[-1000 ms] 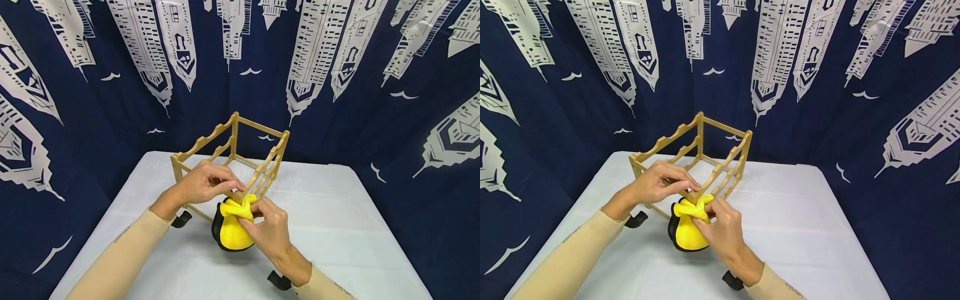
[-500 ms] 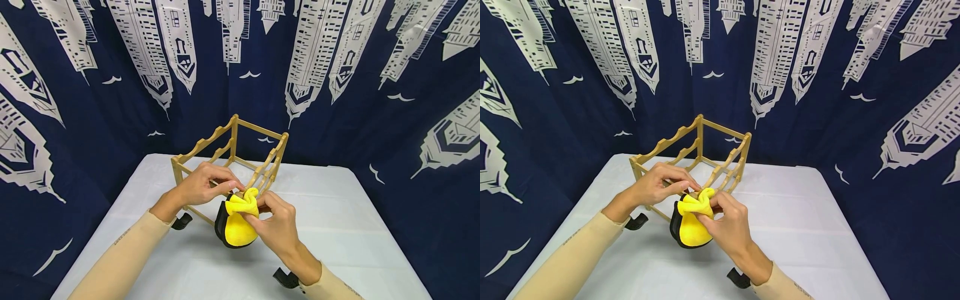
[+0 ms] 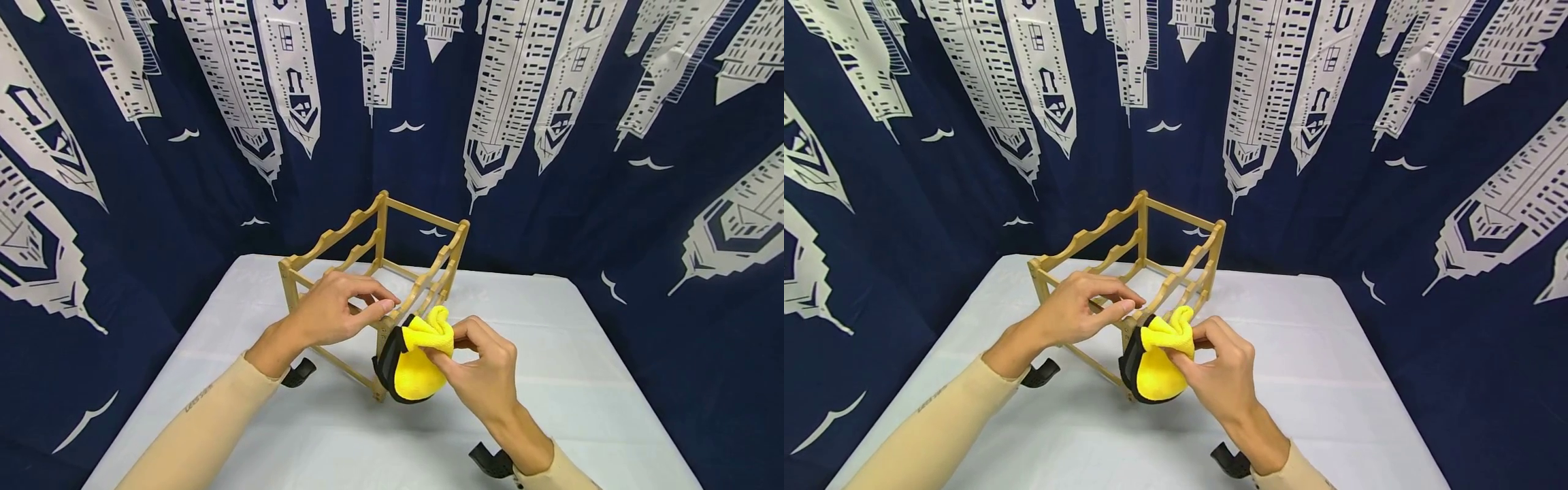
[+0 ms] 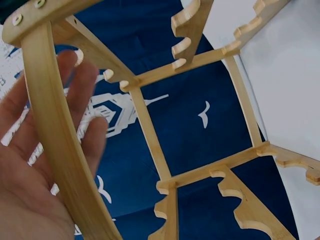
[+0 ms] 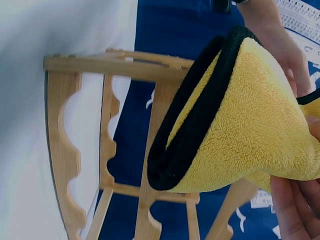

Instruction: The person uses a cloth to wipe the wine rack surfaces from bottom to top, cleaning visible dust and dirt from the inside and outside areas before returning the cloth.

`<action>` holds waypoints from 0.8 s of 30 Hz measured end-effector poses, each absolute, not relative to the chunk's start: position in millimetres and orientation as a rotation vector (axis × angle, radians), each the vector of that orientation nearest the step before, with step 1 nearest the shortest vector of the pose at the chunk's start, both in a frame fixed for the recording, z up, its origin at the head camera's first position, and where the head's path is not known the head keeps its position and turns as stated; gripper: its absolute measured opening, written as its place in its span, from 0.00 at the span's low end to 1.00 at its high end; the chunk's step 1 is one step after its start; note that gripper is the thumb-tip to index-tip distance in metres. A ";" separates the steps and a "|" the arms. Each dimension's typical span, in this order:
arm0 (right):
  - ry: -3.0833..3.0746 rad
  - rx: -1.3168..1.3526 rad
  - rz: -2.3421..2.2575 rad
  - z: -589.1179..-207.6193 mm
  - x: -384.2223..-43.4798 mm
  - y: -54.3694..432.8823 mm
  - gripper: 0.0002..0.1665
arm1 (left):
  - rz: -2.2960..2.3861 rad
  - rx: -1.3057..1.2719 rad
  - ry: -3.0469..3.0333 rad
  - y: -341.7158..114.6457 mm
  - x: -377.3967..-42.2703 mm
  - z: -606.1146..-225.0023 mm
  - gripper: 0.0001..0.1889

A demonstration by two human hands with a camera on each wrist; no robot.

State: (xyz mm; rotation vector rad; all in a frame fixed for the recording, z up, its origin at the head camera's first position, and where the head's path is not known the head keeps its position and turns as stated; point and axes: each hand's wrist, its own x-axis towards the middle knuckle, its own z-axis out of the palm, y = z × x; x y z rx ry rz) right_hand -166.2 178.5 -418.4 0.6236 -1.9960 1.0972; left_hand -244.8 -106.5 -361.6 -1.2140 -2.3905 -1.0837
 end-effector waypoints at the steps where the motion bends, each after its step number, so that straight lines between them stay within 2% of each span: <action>1: -1.991 0.613 1.095 -418.3 -166.7 181.5 0.21 | -1.070 -1.195 -2.393 -105.6 -242.9 -361.4 0.09; 8: -1.948 0.539 1.044 -415.3 -171.8 204.3 0.21 | -0.882 -1.049 -2.467 -94.6 -226.5 -362.8 0.14; 14: -1.932 0.487 1.045 -415.7 -176.1 221.2 0.22 | -0.796 -1.021 -2.437 -82.4 -217.1 -367.1 0.19; 24: -1.958 0.405 1.029 -421.5 -178.3 239.6 0.21 | -0.833 -1.068 -2.346 -76.3 -214.0 -370.9 0.13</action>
